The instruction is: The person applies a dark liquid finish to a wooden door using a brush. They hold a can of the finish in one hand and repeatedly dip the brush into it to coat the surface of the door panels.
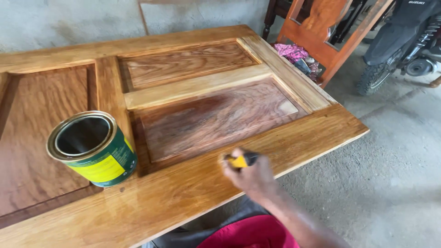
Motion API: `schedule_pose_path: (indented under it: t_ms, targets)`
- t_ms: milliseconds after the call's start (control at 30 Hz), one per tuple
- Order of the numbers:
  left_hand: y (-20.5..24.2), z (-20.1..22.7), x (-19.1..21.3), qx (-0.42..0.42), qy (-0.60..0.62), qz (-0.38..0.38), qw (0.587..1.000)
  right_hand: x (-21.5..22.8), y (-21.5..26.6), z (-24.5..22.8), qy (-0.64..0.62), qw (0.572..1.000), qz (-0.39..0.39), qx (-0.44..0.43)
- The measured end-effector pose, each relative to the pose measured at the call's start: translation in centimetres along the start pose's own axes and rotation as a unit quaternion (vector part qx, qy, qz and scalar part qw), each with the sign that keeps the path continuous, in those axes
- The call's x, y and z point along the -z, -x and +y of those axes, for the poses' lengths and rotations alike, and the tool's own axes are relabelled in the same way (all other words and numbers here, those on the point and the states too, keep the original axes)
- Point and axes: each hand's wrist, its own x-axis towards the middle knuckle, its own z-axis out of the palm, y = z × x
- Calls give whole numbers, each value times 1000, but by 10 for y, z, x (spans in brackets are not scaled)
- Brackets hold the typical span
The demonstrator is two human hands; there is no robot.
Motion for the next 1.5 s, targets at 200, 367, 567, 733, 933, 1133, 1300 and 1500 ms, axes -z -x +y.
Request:
schedule_pose_path:
  t_ms: [200,367,567,733,933,1133,1300,1500]
  targets:
    - [-232,132,41,298,-96,270,911,-20,-34,-42,-93,969,-158,166]
    - [-240,67,19,133,-190,279,932,12,-95,-10,29,945,-265,192]
    - [-241,75,16,304,-107,217,921,65,-115,42,144,951,-242,129]
    - [-242,74,15,348,-73,214,910,29,-113,5,96,938,-251,219]
    - [-234,70,14,340,-83,213,912,-36,-112,-68,-38,887,-368,275]
    - [-235,69,10,349,-61,218,909,-16,-140,19,-79,915,-370,144]
    - [-237,74,9,375,-29,224,899,45,-145,77,-19,960,-276,-34]
    - [-239,71,7,374,29,251,893,41,-132,4,155,959,-236,22]
